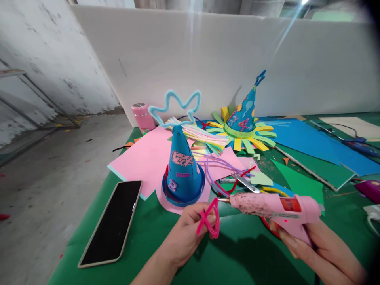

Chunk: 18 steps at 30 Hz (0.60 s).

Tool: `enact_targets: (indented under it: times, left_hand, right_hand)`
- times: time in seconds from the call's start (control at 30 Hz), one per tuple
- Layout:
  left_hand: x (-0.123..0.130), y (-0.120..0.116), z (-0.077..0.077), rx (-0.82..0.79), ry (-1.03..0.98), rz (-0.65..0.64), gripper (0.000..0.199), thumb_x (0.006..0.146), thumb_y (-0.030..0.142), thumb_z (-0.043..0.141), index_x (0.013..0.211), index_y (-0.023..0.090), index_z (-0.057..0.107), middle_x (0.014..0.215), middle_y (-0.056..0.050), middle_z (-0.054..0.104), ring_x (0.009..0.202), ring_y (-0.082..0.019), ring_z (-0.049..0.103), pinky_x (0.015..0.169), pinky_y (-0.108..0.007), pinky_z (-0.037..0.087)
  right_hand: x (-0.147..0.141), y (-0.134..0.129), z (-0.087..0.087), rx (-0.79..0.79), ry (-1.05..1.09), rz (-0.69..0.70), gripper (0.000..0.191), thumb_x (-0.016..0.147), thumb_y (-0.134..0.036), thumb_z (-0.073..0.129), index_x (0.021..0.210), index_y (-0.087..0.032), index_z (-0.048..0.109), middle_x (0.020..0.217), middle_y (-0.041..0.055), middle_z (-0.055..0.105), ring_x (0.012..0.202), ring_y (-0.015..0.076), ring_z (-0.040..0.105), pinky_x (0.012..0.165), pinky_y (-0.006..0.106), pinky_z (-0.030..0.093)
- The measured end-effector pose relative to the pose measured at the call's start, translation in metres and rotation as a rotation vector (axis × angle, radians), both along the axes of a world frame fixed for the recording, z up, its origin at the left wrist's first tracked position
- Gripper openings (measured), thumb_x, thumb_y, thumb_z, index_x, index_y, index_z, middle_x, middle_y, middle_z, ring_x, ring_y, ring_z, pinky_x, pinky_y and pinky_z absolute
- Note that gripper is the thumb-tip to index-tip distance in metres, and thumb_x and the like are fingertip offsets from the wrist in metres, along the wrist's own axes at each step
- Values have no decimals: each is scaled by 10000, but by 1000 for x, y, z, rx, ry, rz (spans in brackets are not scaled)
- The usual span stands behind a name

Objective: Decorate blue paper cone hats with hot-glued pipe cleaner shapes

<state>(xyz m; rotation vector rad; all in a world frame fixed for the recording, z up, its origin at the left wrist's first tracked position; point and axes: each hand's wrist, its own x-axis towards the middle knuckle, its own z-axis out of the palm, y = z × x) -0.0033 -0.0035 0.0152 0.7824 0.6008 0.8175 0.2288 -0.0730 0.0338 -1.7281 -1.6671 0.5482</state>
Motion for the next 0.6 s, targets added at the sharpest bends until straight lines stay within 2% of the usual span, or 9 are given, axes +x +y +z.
enact_targets:
  times: [0.1, 0.2, 0.33, 0.43, 0.6]
  left_hand:
    - [0, 0, 1, 16, 11, -6, 214, 728, 258, 586, 586, 102, 553, 521, 2, 473, 488, -72, 382, 481, -211, 268]
    - [-1, 0, 2, 18, 21, -17, 209, 721, 258, 592, 591, 97, 560, 524, -1, 479, 485, -73, 385, 479, -211, 276]
    - [-1, 0, 3, 20, 35, -12, 210, 707, 269, 605, 594, 96, 567, 531, -4, 491, 481, -73, 391, 478, -209, 286]
    - [-1, 0, 4, 21, 42, -11, 216, 701, 285, 611, 598, 99, 571, 530, -5, 498, 481, -73, 399, 479, -206, 292]
    - [0, -1, 5, 19, 61, -14, 232, 703, 291, 609, 575, 102, 568, 520, -2, 499, 481, -70, 403, 483, -199, 296]
  right_hand:
    - [9, 0, -2, -139, 1, 125, 350, 782, -343, 510, 1119, -250, 495, 1047, 56, 611, 883, 208, 596, 732, 231, 509]
    - [14, 0, -3, -181, -9, 155, 352, 800, -339, 487, 1144, -272, 455, 1048, 44, 597, 872, 193, 589, 715, 217, 508]
    - [10, -1, -2, -139, 5, 119, 335, 786, -355, 497, 1110, -269, 483, 987, 39, 611, 803, 185, 600, 652, 201, 516]
    - [3, -1, -1, -58, 23, 68, 308, 766, -383, 506, 1044, -253, 536, 867, 37, 637, 719, 181, 611, 599, 201, 523]
    - [-4, 2, 1, 9, 26, 75, 315, 734, -444, 505, 944, -234, 607, 697, 39, 654, 686, 208, 624, 624, 251, 533]
